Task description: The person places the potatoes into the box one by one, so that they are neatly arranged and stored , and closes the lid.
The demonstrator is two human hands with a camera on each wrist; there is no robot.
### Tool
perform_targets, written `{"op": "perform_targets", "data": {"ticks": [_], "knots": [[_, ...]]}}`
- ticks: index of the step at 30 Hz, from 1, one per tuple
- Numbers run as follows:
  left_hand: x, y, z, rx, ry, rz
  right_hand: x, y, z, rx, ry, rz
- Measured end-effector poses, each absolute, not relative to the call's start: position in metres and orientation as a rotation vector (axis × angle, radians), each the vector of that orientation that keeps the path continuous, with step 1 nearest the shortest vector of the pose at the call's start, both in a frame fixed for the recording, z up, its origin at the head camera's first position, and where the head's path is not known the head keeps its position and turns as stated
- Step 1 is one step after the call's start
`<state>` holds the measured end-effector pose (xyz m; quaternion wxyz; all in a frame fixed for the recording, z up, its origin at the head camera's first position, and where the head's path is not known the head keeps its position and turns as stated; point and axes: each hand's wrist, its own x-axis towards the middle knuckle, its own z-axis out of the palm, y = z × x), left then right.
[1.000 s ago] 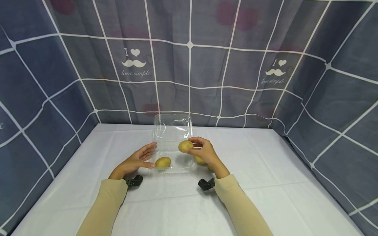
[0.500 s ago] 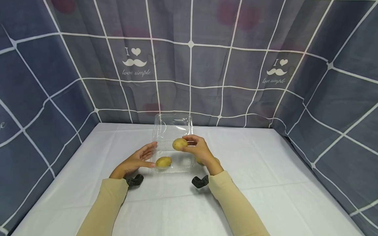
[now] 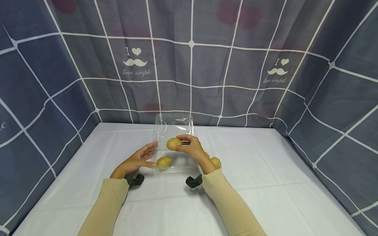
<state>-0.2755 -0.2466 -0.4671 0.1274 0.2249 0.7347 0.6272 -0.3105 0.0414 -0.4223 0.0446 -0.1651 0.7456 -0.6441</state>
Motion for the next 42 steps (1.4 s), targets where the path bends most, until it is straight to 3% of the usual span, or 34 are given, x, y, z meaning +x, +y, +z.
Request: {"op": "perform_targets", "data": {"ticks": [42], "knots": [[-0.275,-0.245,-0.466,0.627,2.145,1.801,-0.309,0.005,-0.435,-0.451,2.367,-1.756]]}}
